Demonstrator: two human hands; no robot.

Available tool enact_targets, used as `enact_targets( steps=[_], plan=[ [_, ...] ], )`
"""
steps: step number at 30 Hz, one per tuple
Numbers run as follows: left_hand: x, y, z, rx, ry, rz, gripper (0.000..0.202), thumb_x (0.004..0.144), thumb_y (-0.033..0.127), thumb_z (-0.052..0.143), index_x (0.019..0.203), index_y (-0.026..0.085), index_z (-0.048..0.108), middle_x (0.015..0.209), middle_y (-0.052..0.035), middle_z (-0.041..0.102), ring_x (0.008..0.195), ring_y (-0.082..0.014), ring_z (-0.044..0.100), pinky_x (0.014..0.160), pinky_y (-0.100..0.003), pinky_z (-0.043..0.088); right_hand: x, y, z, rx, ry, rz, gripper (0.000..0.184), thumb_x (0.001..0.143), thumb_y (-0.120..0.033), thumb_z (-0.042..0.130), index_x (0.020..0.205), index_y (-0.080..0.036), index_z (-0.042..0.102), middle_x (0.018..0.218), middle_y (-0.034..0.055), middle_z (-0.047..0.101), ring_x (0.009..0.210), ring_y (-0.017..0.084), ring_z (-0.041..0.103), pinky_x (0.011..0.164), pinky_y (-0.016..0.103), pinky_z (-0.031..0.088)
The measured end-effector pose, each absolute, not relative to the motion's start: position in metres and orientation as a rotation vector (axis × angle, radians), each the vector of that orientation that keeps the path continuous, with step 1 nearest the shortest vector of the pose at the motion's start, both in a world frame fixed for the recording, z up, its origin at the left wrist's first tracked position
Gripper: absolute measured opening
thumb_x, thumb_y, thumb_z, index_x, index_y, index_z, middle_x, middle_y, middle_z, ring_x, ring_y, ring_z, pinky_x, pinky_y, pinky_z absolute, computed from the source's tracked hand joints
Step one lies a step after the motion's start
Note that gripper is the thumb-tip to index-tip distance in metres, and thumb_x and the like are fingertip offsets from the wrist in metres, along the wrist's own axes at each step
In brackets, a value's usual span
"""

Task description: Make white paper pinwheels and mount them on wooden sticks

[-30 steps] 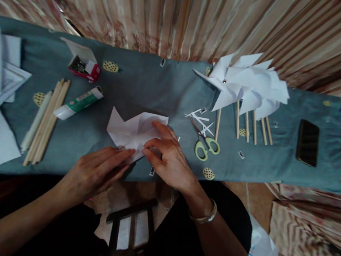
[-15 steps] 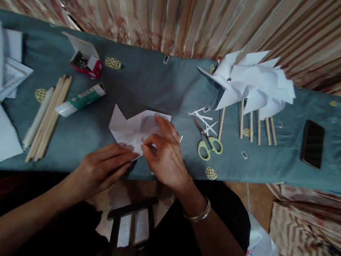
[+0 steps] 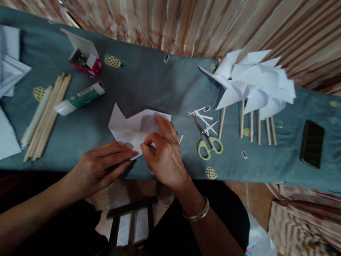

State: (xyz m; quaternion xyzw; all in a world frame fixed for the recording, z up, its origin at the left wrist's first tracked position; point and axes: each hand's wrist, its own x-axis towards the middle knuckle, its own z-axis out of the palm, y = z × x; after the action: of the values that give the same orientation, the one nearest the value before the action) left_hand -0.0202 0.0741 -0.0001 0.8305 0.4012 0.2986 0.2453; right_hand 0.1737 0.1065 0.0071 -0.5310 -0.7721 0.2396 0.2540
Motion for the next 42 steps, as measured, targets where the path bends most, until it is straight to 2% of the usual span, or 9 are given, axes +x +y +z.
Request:
enact_targets(
  steps=[7, 10, 13, 17, 24, 33, 37, 42],
  plan=[
    [-0.021, 0.074, 0.001, 2.246, 1.112, 0.806, 0.023, 0.091, 0.016, 0.054, 0.111, 0.014, 0.065, 0.102, -0.0079, 0.069, 0.098, -0.0176, 0.066, 0.086, -0.032, 0.058, 0.174, 0.106, 0.005, -1.395, -2.121, 0.610, 0.008, 0.086, -0.021, 0.058, 0.080, -0.021, 0.064, 0.144, 0.0078, 0.047, 0.137, 0.027, 0.039, 0.112, 0.049, 0.033],
    [-0.021, 0.075, 0.001, 2.238, 1.111, 0.807, 0.023, 0.091, 0.015, 0.054, 0.111, 0.015, 0.066, 0.102, -0.0077, 0.070, 0.097, -0.0176, 0.066, 0.086, -0.032, 0.058, 0.174, 0.105, 0.004, -1.363, -2.146, 0.589, 0.008, 0.087, -0.021, 0.057, 0.088, -0.023, 0.065, 0.145, 0.0055, 0.045, 0.137, 0.025, 0.038, 0.112, 0.047, 0.034],
    [-0.021, 0.075, 0.001, 2.238, 1.103, 0.805, 0.023, 0.091, 0.014, 0.055, 0.111, 0.014, 0.066, 0.103, -0.0086, 0.069, 0.097, -0.0176, 0.066, 0.086, -0.032, 0.058, 0.174, 0.104, 0.002, -1.331, -2.184, 0.550, 0.018, 0.088, -0.018, 0.055, 0.100, -0.026, 0.065, 0.146, 0.0031, 0.042, 0.139, 0.024, 0.036, 0.114, 0.045, 0.034],
    [-0.021, 0.075, 0.001, 2.241, 1.108, 0.803, 0.023, 0.091, 0.014, 0.055, 0.111, 0.015, 0.065, 0.103, -0.0083, 0.069, 0.097, -0.0178, 0.066, 0.086, -0.033, 0.058, 0.172, 0.103, 0.000, -1.305, -2.244, 0.493, 0.025, 0.090, -0.016, 0.051, 0.108, -0.025, 0.066, 0.148, 0.0045, 0.040, 0.140, 0.026, 0.034, 0.113, 0.048, 0.034],
    [-0.020, 0.075, 0.001, 2.225, 1.103, 0.804, 0.022, 0.090, 0.014, 0.055, 0.110, 0.015, 0.065, 0.102, -0.0073, 0.069, 0.097, -0.0175, 0.066, 0.085, -0.032, 0.058, 0.169, 0.099, -0.001, -1.307, -2.349, 0.420, 0.029, 0.093, -0.015, 0.043, 0.111, -0.022, 0.065, 0.151, 0.0087, 0.037, 0.141, 0.030, 0.030, 0.110, 0.052, 0.036],
    [-0.018, 0.072, 0.005, 2.264, 1.128, 0.789, 0.022, 0.092, 0.017, 0.052, 0.111, 0.015, 0.062, 0.099, -0.0086, 0.065, 0.090, -0.0195, 0.065, 0.078, -0.035, 0.060, 0.161, 0.091, -0.011, -1.294, -2.339, 0.328, 0.043, 0.089, -0.004, 0.041, 0.125, -0.023, 0.054, 0.150, 0.0099, 0.038, 0.145, 0.030, 0.023, 0.108, 0.053, 0.036],
    [-0.018, 0.071, 0.005, 2.343, 1.173, 0.736, 0.022, 0.092, 0.018, 0.051, 0.111, 0.013, 0.061, 0.098, -0.0101, 0.063, 0.086, -0.0205, 0.065, 0.071, -0.035, 0.061, 0.160, 0.090, -0.012, -1.289, -2.323, 0.387, 0.042, 0.089, -0.006, 0.042, 0.124, -0.025, 0.054, 0.150, 0.0092, 0.038, 0.146, 0.029, 0.022, 0.110, 0.053, 0.033],
    [-0.019, 0.070, -0.001, 2.414, 1.185, 0.739, 0.022, 0.092, 0.018, 0.050, 0.111, 0.014, 0.060, 0.098, -0.0103, 0.063, 0.084, -0.0198, 0.065, 0.069, -0.035, 0.061, 0.164, 0.093, -0.010, -1.301, -2.333, 0.432, 0.040, 0.089, -0.007, 0.039, 0.120, -0.025, 0.058, 0.148, 0.0087, 0.042, 0.146, 0.027, 0.022, 0.111, 0.053, 0.033]
  ],
)
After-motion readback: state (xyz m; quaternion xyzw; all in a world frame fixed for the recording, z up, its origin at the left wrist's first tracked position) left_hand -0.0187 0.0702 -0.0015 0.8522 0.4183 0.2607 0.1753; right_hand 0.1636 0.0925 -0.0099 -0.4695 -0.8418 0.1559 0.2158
